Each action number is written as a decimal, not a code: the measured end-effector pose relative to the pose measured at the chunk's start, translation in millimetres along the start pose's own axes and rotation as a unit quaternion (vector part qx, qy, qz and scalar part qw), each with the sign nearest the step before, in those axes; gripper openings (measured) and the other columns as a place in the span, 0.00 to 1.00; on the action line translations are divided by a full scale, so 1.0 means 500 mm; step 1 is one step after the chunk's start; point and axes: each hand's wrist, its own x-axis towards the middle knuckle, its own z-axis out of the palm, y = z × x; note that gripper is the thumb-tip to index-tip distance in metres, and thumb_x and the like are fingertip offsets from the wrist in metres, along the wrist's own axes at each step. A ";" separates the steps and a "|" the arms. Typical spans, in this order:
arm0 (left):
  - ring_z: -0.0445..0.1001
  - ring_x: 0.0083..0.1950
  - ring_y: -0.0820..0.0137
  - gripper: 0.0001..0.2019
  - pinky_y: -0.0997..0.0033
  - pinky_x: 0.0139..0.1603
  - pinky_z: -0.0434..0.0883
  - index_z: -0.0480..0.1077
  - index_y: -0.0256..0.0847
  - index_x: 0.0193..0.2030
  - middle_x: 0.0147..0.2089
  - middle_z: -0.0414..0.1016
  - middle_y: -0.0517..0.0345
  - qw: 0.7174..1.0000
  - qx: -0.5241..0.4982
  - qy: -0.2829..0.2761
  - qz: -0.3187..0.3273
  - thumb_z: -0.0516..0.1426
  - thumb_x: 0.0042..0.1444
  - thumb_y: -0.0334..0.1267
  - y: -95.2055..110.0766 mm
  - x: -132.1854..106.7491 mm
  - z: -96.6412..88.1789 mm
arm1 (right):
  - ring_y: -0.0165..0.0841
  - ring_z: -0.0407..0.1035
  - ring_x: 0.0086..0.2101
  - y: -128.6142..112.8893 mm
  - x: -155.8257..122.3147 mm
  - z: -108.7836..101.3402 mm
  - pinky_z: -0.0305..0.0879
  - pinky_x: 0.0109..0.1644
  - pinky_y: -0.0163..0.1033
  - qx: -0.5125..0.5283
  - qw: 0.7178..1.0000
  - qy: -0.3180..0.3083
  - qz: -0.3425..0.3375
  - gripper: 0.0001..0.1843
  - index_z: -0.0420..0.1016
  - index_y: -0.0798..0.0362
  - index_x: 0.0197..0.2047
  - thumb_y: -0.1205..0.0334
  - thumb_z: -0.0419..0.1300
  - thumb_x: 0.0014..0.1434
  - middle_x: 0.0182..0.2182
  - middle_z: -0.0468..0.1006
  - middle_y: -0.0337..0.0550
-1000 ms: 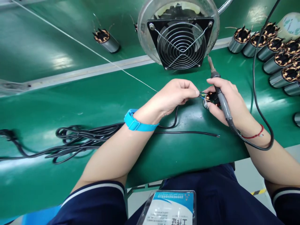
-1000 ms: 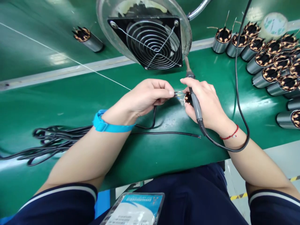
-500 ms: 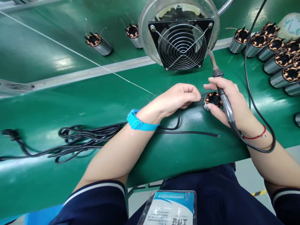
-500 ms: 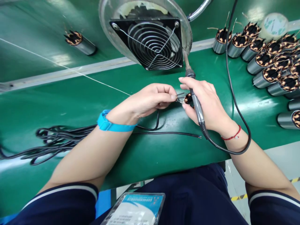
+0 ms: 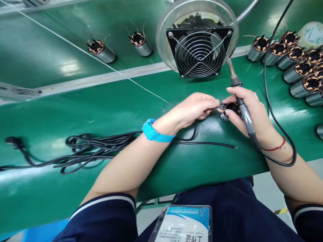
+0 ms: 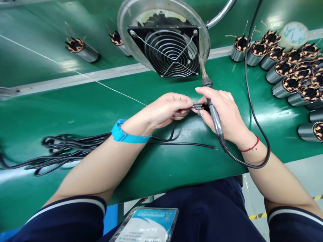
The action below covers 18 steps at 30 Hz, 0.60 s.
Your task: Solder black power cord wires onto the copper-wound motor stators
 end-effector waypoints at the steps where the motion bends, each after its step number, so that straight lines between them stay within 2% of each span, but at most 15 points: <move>1: 0.48 0.17 0.84 0.11 0.78 0.19 0.42 0.71 0.33 0.24 0.17 0.56 0.66 1.000 -0.005 -0.008 -0.003 0.54 0.57 0.29 0.000 0.000 -0.002 | 0.38 0.74 0.47 0.001 -0.001 0.001 0.67 0.55 0.51 0.009 1.000 0.013 0.009 0.20 0.64 0.48 0.57 0.63 0.58 0.61 0.41 0.81 0.40; 3: 0.51 0.18 0.84 0.09 0.78 0.19 0.44 0.73 0.32 0.26 0.19 0.62 0.63 0.999 0.006 -0.031 0.005 0.54 0.55 0.29 -0.005 0.000 -0.003 | 0.37 0.75 0.45 0.003 -0.003 0.006 0.67 0.56 0.51 0.031 0.998 0.031 0.034 0.19 0.65 0.48 0.55 0.63 0.59 0.61 0.39 0.82 0.40; 6: 0.56 0.20 0.82 0.07 0.79 0.21 0.51 0.76 0.33 0.31 0.23 0.68 0.62 0.994 0.082 -0.061 0.045 0.57 0.54 0.32 -0.018 0.001 0.006 | 0.36 0.75 0.43 0.006 -0.007 0.018 0.68 0.56 0.49 0.052 0.995 0.047 0.075 0.18 0.66 0.48 0.55 0.64 0.58 0.61 0.37 0.82 0.39; 9: 0.62 0.25 0.79 0.09 0.78 0.29 0.59 0.76 0.33 0.31 0.25 0.71 0.62 0.978 0.174 -0.039 0.104 0.56 0.56 0.35 -0.025 0.006 0.014 | 0.35 0.76 0.41 0.010 -0.011 0.033 0.71 0.53 0.48 0.061 0.991 0.062 0.101 0.20 0.66 0.46 0.55 0.64 0.58 0.60 0.37 0.82 0.38; 11: 0.65 0.29 0.77 0.10 0.76 0.33 0.62 0.75 0.33 0.31 0.27 0.72 0.61 0.960 0.245 -0.012 0.136 0.54 0.58 0.34 -0.018 0.009 0.008 | 0.35 0.76 0.41 0.014 -0.014 0.037 0.71 0.52 0.46 0.065 0.990 0.075 0.102 0.21 0.66 0.45 0.56 0.63 0.59 0.59 0.38 0.81 0.38; 15: 0.68 0.32 0.74 0.11 0.73 0.37 0.63 0.76 0.34 0.32 0.30 0.75 0.59 0.908 0.388 0.049 0.150 0.52 0.58 0.33 0.016 0.000 -0.041 | 0.35 0.76 0.44 0.028 -0.021 0.023 0.71 0.52 0.44 0.046 0.988 0.112 0.099 0.21 0.66 0.44 0.58 0.61 0.58 0.61 0.41 0.82 0.40; 18: 0.68 0.31 0.74 0.11 0.72 0.38 0.65 0.76 0.35 0.31 0.29 0.75 0.59 0.896 0.413 0.110 0.121 0.53 0.56 0.33 0.033 -0.014 -0.108 | 0.37 0.76 0.44 0.042 -0.026 0.008 0.70 0.52 0.46 0.019 0.984 0.141 0.107 0.22 0.67 0.45 0.58 0.57 0.58 0.61 0.39 0.82 0.41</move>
